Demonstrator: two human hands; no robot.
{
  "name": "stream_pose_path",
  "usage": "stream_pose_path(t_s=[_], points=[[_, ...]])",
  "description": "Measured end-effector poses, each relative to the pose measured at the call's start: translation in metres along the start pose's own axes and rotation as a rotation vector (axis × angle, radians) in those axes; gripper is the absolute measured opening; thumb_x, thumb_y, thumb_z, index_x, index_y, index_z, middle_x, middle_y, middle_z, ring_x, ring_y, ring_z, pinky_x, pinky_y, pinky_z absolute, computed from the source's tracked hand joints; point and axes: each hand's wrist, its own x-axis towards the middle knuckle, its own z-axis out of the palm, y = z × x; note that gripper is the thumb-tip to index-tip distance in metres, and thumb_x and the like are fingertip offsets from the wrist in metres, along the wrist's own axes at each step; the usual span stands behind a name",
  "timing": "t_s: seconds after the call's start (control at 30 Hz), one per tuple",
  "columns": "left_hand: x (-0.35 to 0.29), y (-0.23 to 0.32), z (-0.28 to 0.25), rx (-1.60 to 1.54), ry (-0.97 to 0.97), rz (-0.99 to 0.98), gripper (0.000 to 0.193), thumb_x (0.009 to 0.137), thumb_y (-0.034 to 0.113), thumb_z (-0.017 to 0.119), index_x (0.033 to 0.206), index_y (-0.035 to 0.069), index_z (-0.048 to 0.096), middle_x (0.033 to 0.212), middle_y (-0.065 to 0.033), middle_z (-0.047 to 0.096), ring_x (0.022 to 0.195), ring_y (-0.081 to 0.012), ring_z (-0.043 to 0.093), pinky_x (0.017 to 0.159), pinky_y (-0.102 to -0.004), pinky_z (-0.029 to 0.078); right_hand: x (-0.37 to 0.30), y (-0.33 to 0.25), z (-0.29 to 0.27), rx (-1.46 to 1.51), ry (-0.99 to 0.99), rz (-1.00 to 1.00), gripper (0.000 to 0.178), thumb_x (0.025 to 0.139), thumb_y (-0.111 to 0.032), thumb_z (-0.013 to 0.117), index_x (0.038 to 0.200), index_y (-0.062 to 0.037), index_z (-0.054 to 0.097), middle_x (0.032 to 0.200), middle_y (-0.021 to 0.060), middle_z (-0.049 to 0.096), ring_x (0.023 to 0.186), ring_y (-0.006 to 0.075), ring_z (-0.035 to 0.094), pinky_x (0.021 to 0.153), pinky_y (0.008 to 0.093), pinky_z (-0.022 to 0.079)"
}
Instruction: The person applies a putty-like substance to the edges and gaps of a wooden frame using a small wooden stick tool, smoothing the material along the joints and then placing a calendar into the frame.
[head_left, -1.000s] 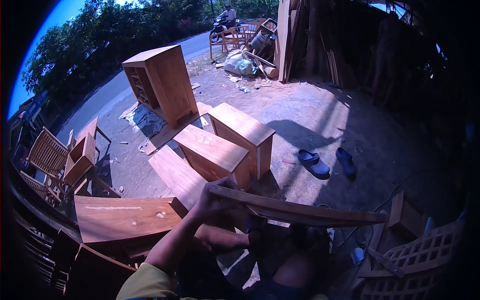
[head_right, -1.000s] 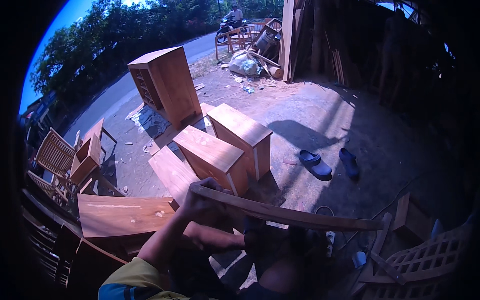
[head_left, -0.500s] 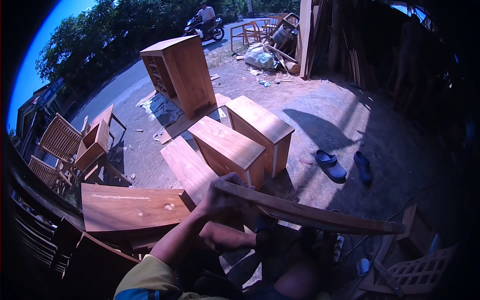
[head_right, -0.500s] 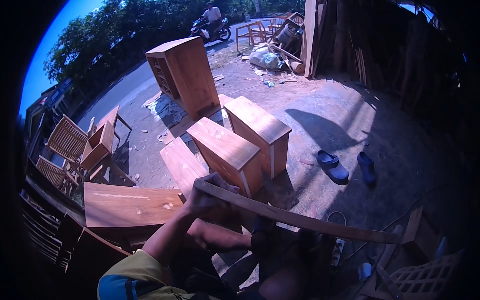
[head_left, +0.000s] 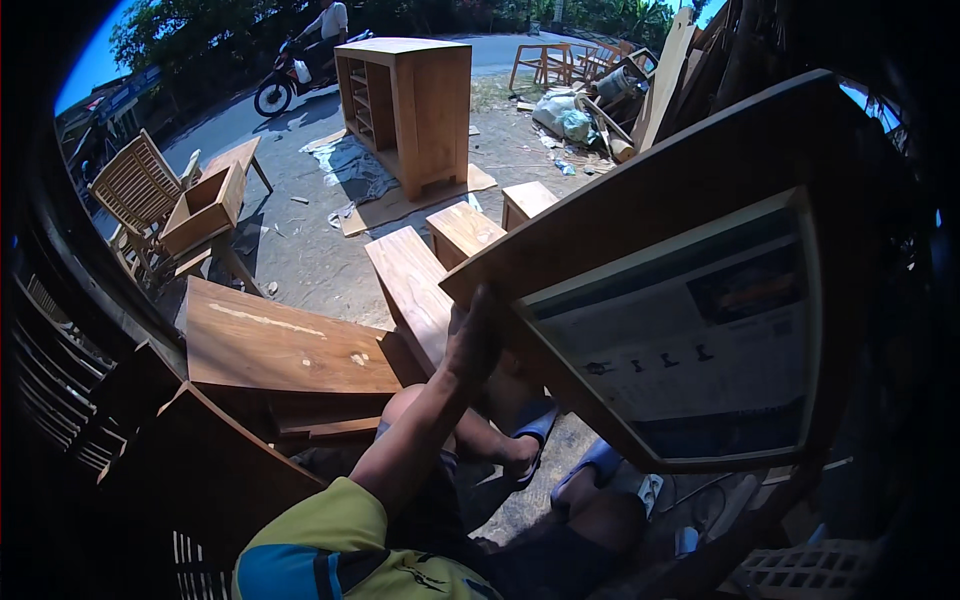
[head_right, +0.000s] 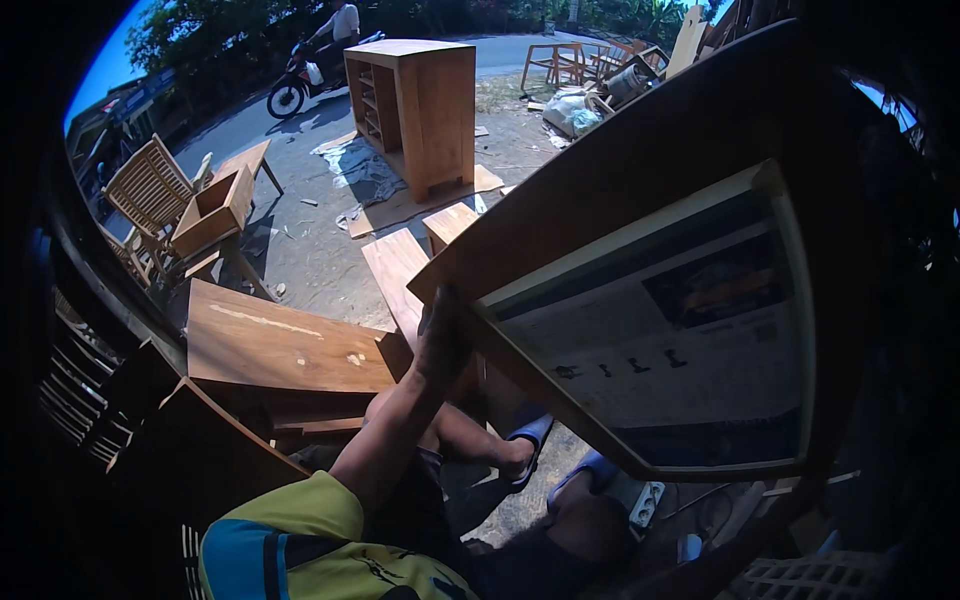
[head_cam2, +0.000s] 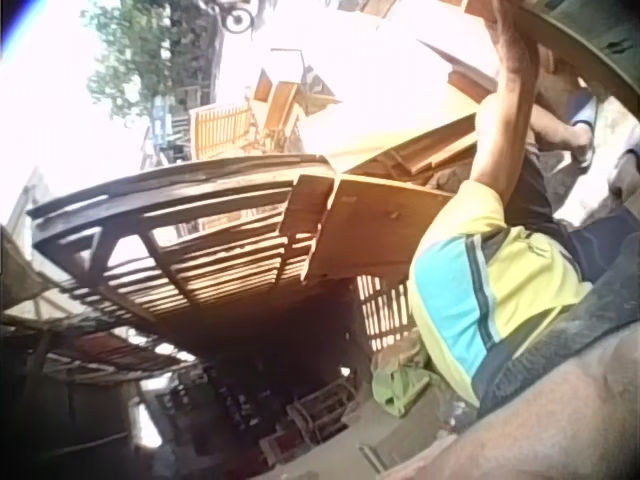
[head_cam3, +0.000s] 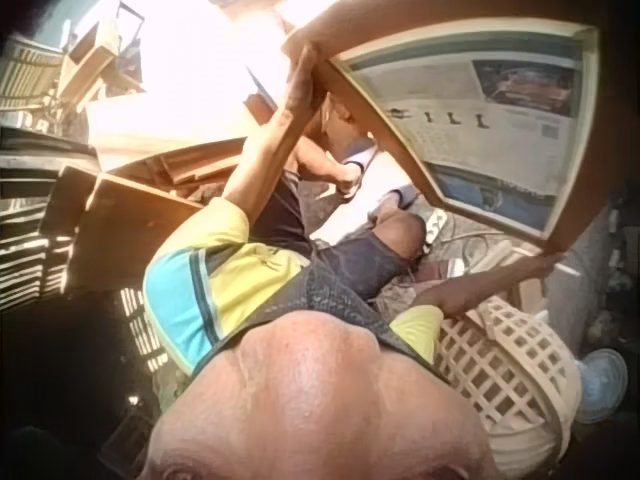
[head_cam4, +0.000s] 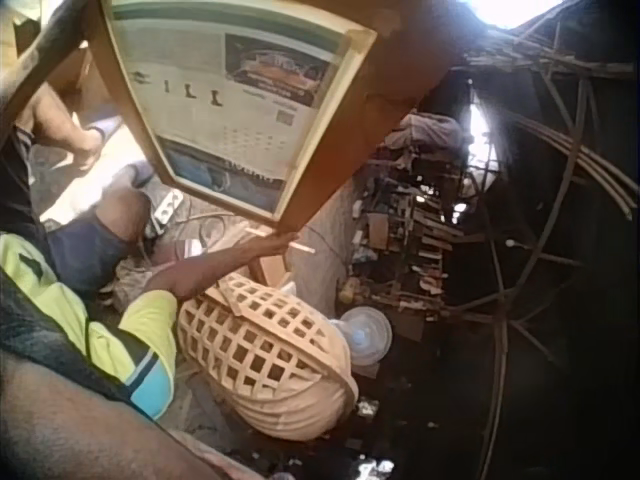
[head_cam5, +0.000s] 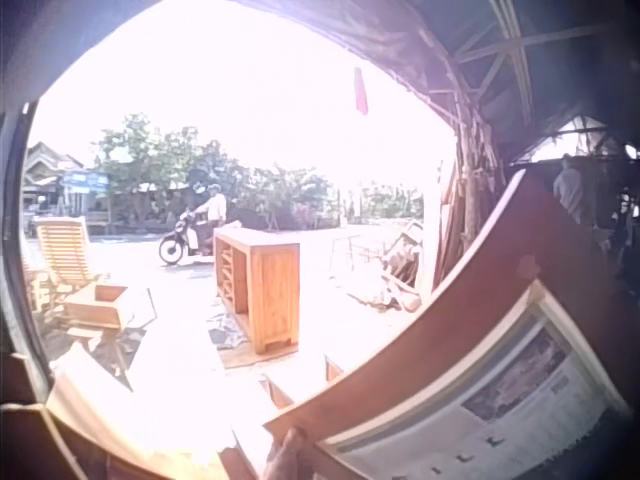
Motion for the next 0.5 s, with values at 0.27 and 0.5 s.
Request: stream_pose_path(t_s=[0.27,0.5], points=[[-0.022,-0.032,0.047,-0.337,-0.155,-0.260,0.089,0.095,0.068,0.058,0.156,0.006,0.036,0.150,-0.0137,0.051,0.139,-0.0292,0.050,0.119,-0.0461,0.038,0.076,-0.212,-0.047,-0.153,0.236,0.083,0.076,0.103,-0.064,0.046,0.148,-0.0024,0.052,0.141,0.0218,0.059,0.131,0.0360,0.057,0.111,0.0421,0.043],[-0.046,-0.139,0.053,-0.581,-0.235,-0.525,0.087,0.092,0.058,0.069,0.157,0.010,0.036,0.156,-0.0095,0.046,0.146,-0.0281,0.042,0.125,-0.0467,0.031,0.072,-0.335,-0.055,-0.588,0.428,-0.273,0.098,0.091,-0.080,0.050,0.133,0.0072,0.063,0.136,0.0242,0.065,0.127,0.0361,0.060,0.107,0.0391,0.044]])
